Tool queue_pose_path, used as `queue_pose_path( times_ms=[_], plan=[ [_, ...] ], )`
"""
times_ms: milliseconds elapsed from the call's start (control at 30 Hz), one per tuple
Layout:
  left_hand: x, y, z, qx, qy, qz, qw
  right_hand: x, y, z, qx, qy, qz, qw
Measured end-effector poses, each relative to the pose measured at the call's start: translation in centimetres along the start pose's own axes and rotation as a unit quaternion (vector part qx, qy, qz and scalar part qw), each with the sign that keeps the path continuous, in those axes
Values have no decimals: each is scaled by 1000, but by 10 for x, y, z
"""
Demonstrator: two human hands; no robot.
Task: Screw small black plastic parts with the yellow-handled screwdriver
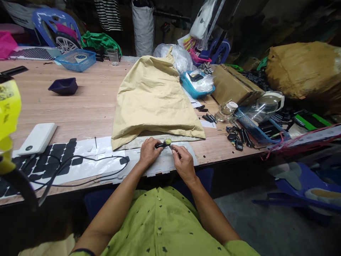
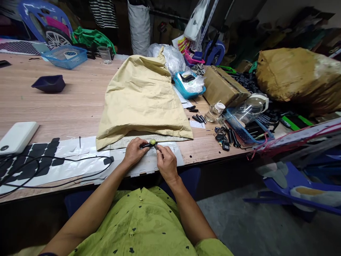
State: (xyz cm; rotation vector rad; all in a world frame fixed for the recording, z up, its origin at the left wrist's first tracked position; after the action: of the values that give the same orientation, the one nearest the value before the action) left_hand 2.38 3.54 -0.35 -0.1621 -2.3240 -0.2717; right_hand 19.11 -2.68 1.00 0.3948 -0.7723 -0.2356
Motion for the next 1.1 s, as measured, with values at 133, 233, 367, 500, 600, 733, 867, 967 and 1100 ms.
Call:
queue_pose_path(
  times_ms=[133, 233, 367, 500, 600, 733, 867, 967, 1100],
  plan=[
    [1, 0, -2, 3, 5, 4, 1000, -5, -1, 7, 25, 21, 19, 999],
    [1, -1, -5, 10, 8, 14, 1000, -9, -3, 3, 35, 22, 28, 999],
    [-1, -3, -8, 15, 6, 16, 1000, -7, 2, -15, 39, -23, -15, 999],
    [-2, -5, -7, 14, 9, 13, 1000, -1, 13, -41, 55, -136, -62, 987],
    [-3, -6, -5, -1, 10, 13, 1000, -1, 17, -56, 68, -201, -72, 975],
    [-2, -5, -2, -16, 5, 20, 1000, -5, 16, -60, 80, -238, -88, 964],
    [5, -15, -2, -51, -12, 42, 998, -6, 14, -55, 79, -249, -91, 961],
    [10, -39, -6, -117, -23, 73, 990, -6, 14, -52, 76, -262, -91, 958],
    [8, -82, -14, -228, 9, 117, 967, -5, 14, -52, 73, -263, -92, 958]
  ],
)
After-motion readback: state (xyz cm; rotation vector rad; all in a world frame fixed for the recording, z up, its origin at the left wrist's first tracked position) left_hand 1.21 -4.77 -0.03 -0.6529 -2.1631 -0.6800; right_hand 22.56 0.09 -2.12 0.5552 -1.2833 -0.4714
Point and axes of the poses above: each hand's wrist, its own y-axis towards the middle knuckle, its own x-axis out of the back of the hand, z = x × y, the point moved 1 cm from there along y, towards the middle knuckle, and after that the axes turned 2 degrees about -x, right-handed, at the moved point
